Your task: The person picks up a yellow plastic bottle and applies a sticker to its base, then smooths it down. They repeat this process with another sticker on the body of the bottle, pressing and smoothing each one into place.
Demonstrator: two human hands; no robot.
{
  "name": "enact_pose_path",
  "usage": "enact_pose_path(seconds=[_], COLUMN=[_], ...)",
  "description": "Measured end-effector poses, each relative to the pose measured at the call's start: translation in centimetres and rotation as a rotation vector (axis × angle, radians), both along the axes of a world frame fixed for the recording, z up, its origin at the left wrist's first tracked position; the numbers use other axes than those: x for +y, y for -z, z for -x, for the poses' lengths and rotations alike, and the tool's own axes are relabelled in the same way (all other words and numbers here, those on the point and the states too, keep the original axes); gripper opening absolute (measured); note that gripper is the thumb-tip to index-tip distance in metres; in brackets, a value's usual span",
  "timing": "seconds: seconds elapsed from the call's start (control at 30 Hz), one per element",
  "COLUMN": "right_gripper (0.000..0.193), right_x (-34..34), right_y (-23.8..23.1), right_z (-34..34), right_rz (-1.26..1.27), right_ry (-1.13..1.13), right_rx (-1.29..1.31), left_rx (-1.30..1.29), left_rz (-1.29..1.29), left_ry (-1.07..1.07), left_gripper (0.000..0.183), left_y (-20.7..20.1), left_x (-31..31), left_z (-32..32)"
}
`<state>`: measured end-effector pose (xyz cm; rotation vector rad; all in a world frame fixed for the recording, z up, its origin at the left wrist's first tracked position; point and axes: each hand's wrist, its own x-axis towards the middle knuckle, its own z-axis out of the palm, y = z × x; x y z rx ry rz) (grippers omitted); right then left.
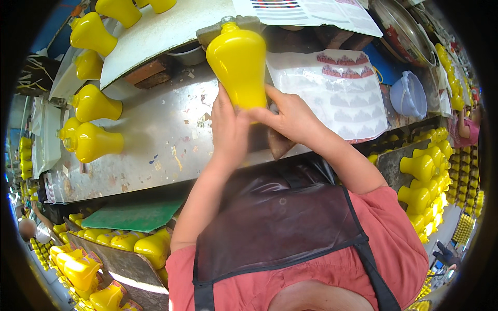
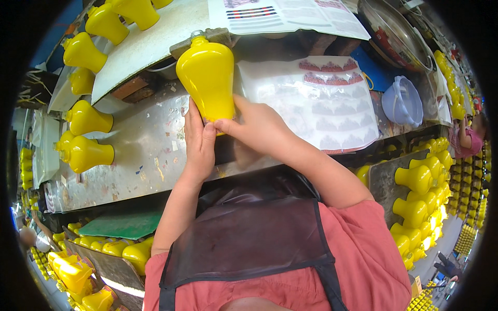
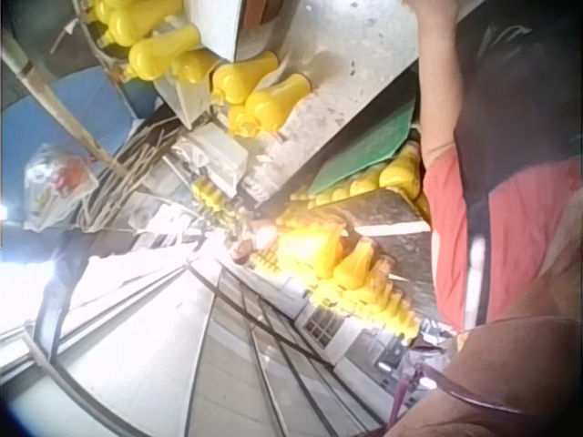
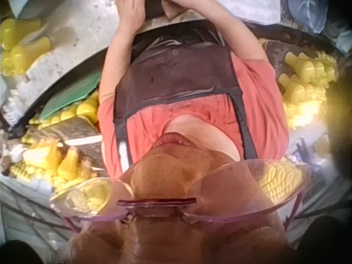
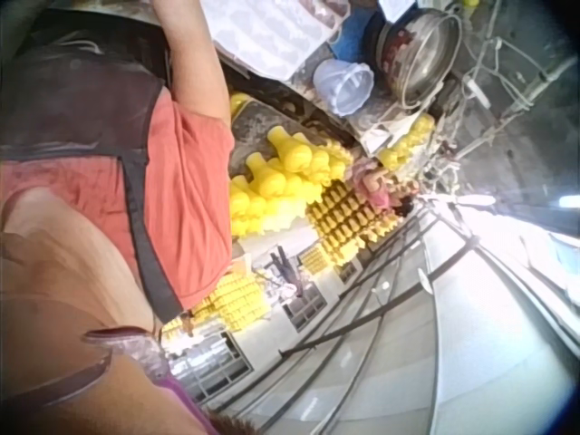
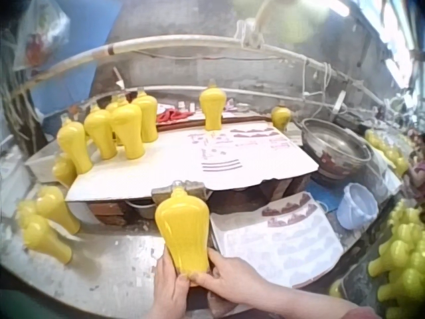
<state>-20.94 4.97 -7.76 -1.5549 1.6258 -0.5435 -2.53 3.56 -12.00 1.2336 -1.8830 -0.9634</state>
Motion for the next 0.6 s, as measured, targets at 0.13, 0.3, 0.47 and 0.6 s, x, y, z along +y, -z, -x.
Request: enact_pose_path(seconds=[0.13, 0.3, 0.47, 0.6], right_gripper=[0.070, 0.073, 0.075, 0.074], right_x=[-0.1, -0.4, -0.2, -0.3], right_y=[0.0, 0.1, 0.2, -0.3], right_z=[0.0, 0.5, 0.6, 1.1], right_rz=[0.071, -0.021, -0.016, 0.054], right_ry=[-0.023, -0.027, -0.010, -0.110], right_rx=[0.011, -0.078, -0.108, -0.038], left_rx=[-0.001, 0.046, 0.307, 0.331], left_rz=[0.005, -0.042, -0.224, -0.179], left_ry=[0.039, 0.068, 0.067, 0.115], left_gripper=[0.074, 0.078, 0.089, 0.093], left_y=[0.1, 0.5, 0.8, 0.8], left_x=[0.0, -0.2, -0.4, -0.6], left_z=[-0.4, -0.8, -0.8, -1.1])
